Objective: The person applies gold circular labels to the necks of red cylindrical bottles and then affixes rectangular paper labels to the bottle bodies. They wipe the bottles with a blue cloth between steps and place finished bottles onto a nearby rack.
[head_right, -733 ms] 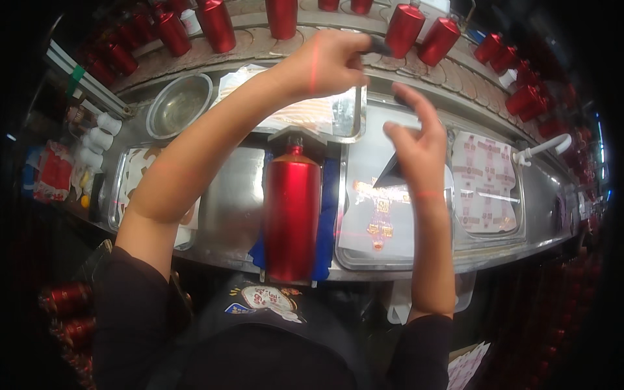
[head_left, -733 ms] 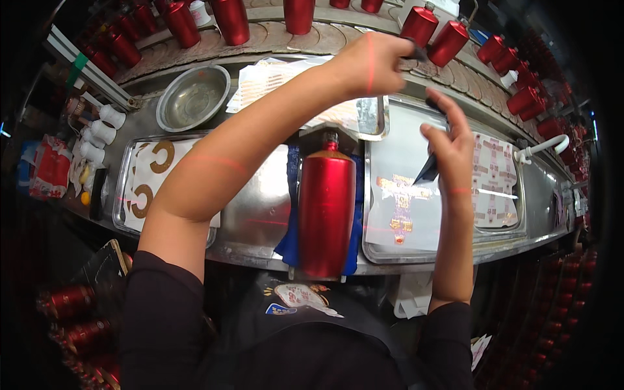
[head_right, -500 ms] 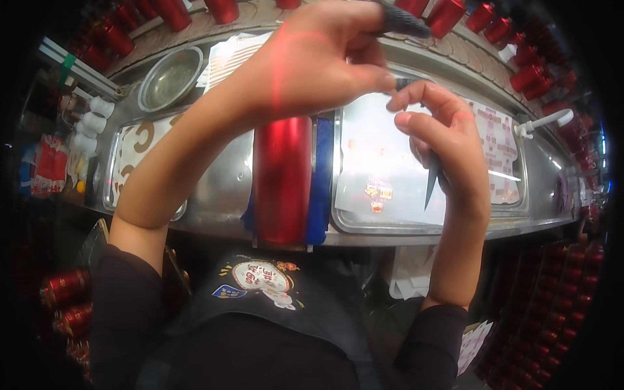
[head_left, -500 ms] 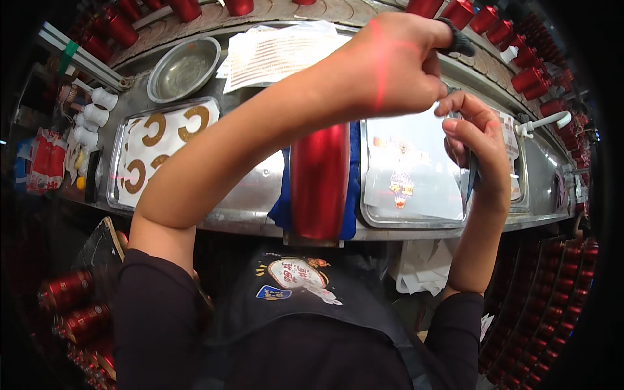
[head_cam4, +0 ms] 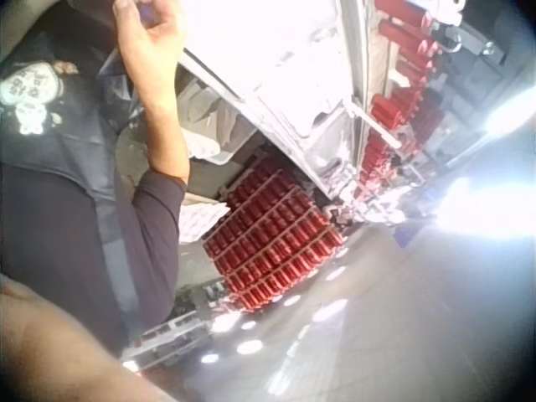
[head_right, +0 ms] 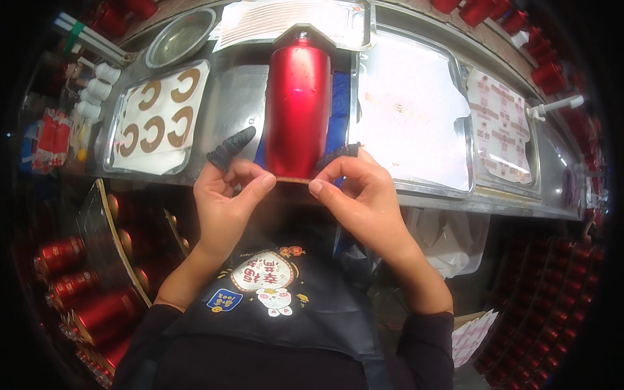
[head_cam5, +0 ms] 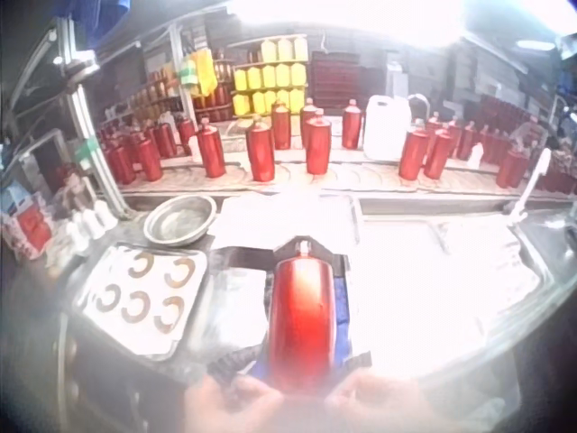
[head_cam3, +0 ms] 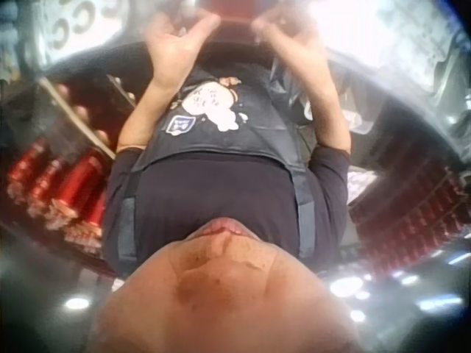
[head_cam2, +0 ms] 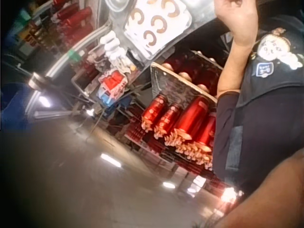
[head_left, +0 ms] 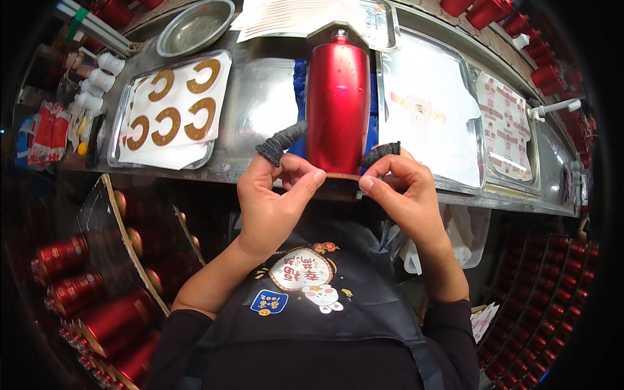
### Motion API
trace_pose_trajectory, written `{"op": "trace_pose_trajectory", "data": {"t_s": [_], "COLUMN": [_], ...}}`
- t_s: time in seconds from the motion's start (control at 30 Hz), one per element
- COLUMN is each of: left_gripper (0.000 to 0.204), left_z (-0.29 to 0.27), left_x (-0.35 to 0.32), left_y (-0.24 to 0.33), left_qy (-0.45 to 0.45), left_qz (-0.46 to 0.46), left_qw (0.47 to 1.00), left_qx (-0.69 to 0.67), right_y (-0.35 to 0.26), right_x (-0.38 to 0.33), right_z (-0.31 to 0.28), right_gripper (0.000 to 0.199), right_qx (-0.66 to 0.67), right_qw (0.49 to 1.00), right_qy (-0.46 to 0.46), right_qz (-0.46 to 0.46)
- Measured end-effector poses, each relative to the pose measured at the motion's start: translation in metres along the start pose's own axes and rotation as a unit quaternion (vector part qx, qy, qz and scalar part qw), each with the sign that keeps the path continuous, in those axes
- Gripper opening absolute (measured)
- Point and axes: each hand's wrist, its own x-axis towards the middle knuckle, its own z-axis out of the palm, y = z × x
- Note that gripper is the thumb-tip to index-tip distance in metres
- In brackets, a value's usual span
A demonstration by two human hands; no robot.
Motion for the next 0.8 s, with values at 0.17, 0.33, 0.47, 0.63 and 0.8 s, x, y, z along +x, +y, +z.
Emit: {"op": "trace_pose_trajectory", "data": {"t_s": [0.17,0.33,0.47,0.63,0.8], "left_gripper": [0.044,0.054,0.07,0.093,0.093], "left_z": [0.002,-0.011,-0.014,-0.003,-0.009], "left_x": [0.0,0.008,0.014,0.02,0.014], "left_y": [-0.025,-0.036,-0.042,-0.045,-0.038], "left_qy": [0.043,0.051,0.018,-0.019,-0.038], "left_qz": [0.027,0.064,0.126,0.243,0.214], "left_qw": [0.997,0.995,0.982,0.944,0.951], "left_qx": [-0.059,0.062,0.14,0.223,0.219], "right_y": [0.009,0.011,0.011,0.013,0.021], "right_x": [0.0,-0.001,-0.001,0.0,0.001], "right_z": [0.011,0.013,0.016,0.014,0.008], "right_gripper": [0.012,0.011,0.011,0.011,0.01], "right_qx": [-0.056,-0.048,-0.064,-0.016,0.042], "right_qw": [0.998,0.998,0.996,0.998,0.997], "right_qy": [0.029,0.041,0.05,0.06,0.05], "right_qz": [-0.032,-0.031,-0.03,-0.01,0.039]}}
